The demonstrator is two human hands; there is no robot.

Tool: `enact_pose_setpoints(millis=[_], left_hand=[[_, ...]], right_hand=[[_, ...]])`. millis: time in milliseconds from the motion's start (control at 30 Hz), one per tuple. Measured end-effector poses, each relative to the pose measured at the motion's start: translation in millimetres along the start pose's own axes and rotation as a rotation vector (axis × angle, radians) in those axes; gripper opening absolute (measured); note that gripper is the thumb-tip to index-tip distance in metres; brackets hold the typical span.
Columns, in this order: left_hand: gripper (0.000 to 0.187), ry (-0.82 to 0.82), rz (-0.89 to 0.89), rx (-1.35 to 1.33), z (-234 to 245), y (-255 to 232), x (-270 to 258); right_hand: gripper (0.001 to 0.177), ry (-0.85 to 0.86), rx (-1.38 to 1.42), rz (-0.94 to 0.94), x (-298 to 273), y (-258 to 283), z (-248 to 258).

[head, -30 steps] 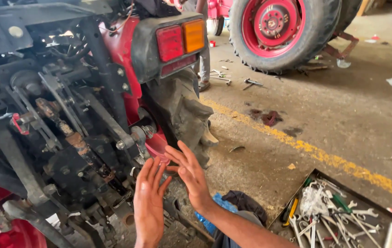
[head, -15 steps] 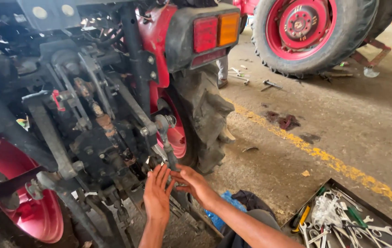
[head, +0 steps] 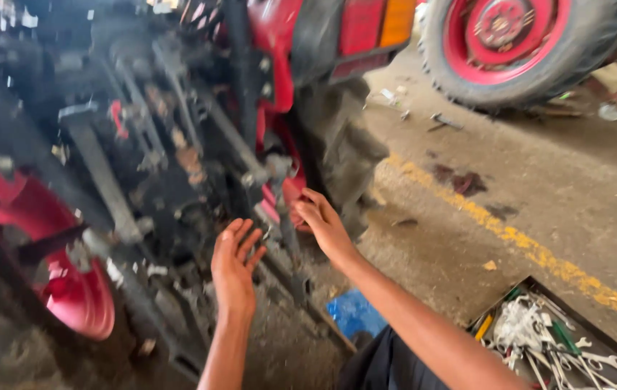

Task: Adjusting or repairing the rear mechanical hitch/linkage components of a small red tractor.

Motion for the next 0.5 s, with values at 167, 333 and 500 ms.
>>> enact_pose_setpoints(millis=[167,333,500], left_hand=[[0.044,-0.248,-0.065,0.249,60.1,30.2,10.2],[0.051,-0.287,-0.249,0.517,44.3,15.5,10.2],[0.071,-0.29,-0.465,0.837,38.6,4.3,24.1]], right_hand=[[0.064,0.081,-0.168,0.008,6.9,-80.2,-4.5],[0.061,0.216,-0.266,-0.096,-8.9,-86.1,-34.9],[0.054,0.314,-0.278,-0.07,-11.2,-108.7,-59.5]])
Point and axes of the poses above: each hand's wrist, its own x-axis towards the middle knuckle, its own z-axis out of the back of the hand, y = z × x, the point moved 7 cm from there along x, towards the middle knuckle, and after that the axes turned 2 degrees about x, right-handed, at the moved point
